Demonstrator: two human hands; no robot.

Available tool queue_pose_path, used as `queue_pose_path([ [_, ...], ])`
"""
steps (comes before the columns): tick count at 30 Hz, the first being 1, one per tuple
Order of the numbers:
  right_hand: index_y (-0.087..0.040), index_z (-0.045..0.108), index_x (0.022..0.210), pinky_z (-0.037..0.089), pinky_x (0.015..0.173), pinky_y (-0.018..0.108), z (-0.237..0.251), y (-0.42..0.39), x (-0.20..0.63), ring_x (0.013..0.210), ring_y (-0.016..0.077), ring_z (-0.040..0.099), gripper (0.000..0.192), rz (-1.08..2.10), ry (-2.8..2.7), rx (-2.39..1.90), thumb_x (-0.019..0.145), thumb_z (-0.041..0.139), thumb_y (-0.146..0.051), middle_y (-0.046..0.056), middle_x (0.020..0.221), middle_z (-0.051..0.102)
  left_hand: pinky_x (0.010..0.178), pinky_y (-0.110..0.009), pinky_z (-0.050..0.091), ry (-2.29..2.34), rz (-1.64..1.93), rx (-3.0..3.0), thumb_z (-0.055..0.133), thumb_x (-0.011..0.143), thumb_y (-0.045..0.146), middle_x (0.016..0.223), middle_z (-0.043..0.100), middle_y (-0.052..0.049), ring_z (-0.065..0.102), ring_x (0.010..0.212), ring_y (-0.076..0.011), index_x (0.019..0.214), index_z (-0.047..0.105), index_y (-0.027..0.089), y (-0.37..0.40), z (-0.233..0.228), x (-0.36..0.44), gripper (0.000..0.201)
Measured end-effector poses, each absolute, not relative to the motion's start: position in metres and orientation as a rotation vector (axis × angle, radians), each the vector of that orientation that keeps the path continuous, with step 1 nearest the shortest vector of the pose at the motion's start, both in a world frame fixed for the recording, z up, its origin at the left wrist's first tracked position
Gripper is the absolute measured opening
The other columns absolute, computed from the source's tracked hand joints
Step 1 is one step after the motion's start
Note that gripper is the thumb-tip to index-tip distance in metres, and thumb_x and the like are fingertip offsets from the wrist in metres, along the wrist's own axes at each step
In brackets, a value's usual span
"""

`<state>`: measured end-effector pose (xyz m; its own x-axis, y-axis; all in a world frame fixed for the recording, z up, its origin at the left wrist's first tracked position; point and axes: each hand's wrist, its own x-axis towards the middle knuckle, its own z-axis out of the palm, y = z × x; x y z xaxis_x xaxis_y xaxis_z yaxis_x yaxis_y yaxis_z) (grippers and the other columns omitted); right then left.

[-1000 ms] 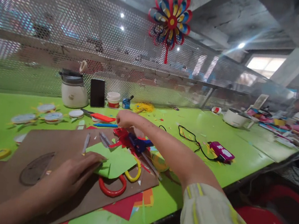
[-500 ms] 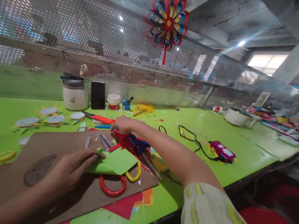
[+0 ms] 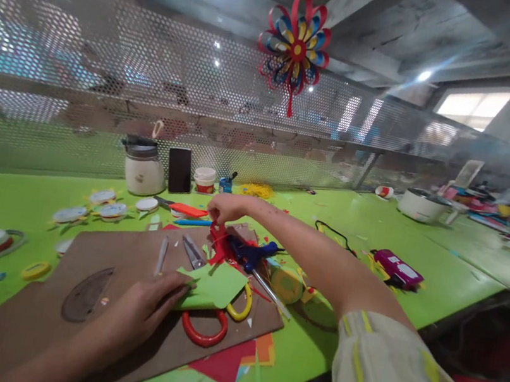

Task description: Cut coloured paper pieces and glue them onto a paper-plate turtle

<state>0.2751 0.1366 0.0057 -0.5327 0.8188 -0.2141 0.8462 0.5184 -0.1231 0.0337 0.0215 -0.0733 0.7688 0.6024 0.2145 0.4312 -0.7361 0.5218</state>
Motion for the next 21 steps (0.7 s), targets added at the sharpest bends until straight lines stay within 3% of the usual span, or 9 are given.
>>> queue_pose_path([
  [4,-0.011,0.064,0.082,0.049,0.067,0.024,0.009,0.128,0.292,0.071,0.0119,0.062,0.007,-0.487,2.802,1.507,0.077,0.066,-0.008,0.0,0.074,0.066,0.072,-0.029,0.047,0.702,0.559,2.584,0.034,0.094,0.03,0.087,0.067,-0.007,0.063,0.079,-0.0198,0.095,0.06,0.022,0.021,-0.075,0.033,0.027],
  [8,-0.011,0.063,0.077,0.048,0.064,0.021,0.006,0.124,0.307,0.067,0.0111,0.063,0.004,-0.634,2.945,1.621,0.074,0.065,-0.009,-0.001,0.069,0.066,0.075,-0.03,0.049,0.64,0.608,2.608,0.037,0.093,0.028,0.091,0.068,-0.008,0.064,0.082,-0.02,0.095,0.061,0.022,0.021,-0.076,0.034,0.025],
  [12,-0.01,0.064,0.081,0.049,0.065,0.024,0.0,0.128,0.309,0.069,0.012,0.063,0.006,-0.681,3.061,1.722,0.076,0.066,-0.012,0.0,0.074,0.067,0.075,-0.03,0.049,0.664,0.616,2.587,0.038,0.093,0.028,0.088,0.069,-0.008,0.065,0.08,-0.0201,0.097,0.062,0.022,0.022,-0.076,0.034,0.026],
  [17,-0.012,0.062,0.097,0.054,0.069,0.031,-0.003,0.144,0.302,0.078,0.0149,0.064,0.015,-0.624,3.062,1.823,0.09,0.058,-0.025,0.003,0.093,0.065,0.074,-0.03,0.048,0.699,0.606,2.525,0.038,0.093,0.032,0.088,0.07,-0.008,0.065,0.08,-0.0204,0.096,0.063,0.021,0.024,-0.074,0.035,0.027],
  [21,-0.012,0.063,0.1,0.054,0.067,0.03,-0.009,0.151,0.296,0.08,0.017,0.064,0.021,-0.599,2.958,1.818,0.089,0.06,-0.03,0.003,0.099,0.065,0.073,-0.029,0.047,0.81,0.621,2.385,0.038,0.093,0.036,0.089,0.071,-0.007,0.065,0.08,-0.0202,0.093,0.064,0.019,0.028,-0.072,0.036,0.032],
])
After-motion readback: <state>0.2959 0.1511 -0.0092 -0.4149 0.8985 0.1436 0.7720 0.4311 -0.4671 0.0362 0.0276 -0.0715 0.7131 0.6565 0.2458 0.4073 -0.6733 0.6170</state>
